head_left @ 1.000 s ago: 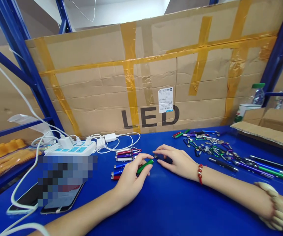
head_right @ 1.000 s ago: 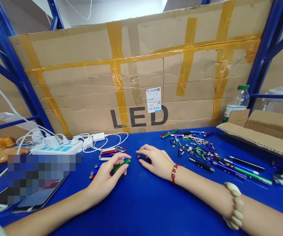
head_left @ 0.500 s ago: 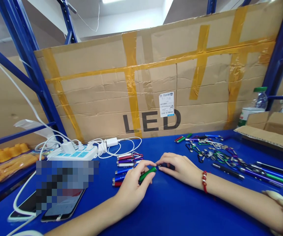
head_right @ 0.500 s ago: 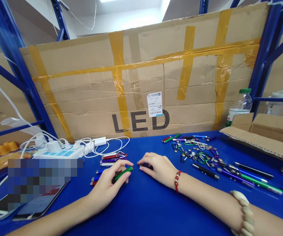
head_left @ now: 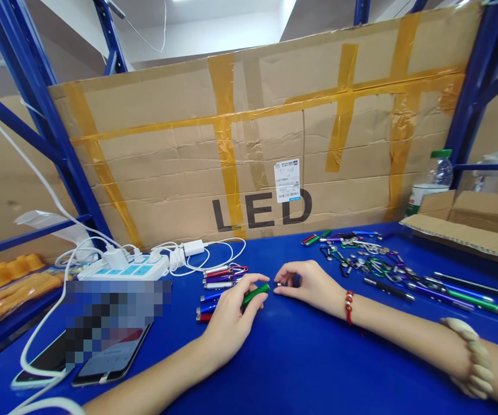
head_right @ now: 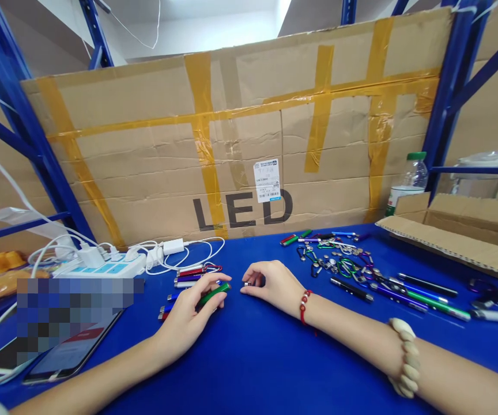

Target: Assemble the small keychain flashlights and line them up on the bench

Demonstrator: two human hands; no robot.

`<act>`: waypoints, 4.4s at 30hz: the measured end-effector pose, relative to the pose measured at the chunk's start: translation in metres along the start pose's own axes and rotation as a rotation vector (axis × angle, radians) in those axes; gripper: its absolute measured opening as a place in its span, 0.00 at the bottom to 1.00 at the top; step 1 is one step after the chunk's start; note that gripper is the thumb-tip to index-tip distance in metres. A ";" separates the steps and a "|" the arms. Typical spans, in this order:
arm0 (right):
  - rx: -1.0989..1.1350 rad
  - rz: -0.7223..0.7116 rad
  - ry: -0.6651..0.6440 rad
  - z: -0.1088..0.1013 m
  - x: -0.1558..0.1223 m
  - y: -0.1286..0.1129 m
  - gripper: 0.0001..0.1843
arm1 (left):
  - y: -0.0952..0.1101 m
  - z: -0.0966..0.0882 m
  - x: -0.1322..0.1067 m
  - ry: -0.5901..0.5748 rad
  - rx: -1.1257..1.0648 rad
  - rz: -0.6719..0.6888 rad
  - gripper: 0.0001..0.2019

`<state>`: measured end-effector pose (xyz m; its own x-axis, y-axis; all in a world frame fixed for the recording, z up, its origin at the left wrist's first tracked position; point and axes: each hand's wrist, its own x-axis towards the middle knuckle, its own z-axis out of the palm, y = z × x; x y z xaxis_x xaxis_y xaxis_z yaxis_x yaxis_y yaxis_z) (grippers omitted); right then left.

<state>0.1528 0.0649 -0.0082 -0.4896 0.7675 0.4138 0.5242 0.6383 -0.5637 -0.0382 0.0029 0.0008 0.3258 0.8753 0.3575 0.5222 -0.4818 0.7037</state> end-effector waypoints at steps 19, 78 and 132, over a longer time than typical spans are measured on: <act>0.475 0.099 0.081 0.001 -0.009 -0.027 0.11 | -0.005 0.001 0.001 -0.001 0.021 0.064 0.09; -0.602 -0.972 0.228 -0.032 -0.017 -0.029 0.12 | -0.004 -0.002 -0.003 -0.134 0.136 0.242 0.15; 0.578 0.141 -0.008 -0.003 -0.012 -0.033 0.12 | -0.006 0.000 -0.002 0.044 0.011 0.249 0.09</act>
<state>0.1433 0.0347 0.0081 -0.4489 0.8408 0.3025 0.1214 0.3928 -0.9116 -0.0417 0.0039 -0.0042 0.4108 0.7305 0.5456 0.4391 -0.6830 0.5837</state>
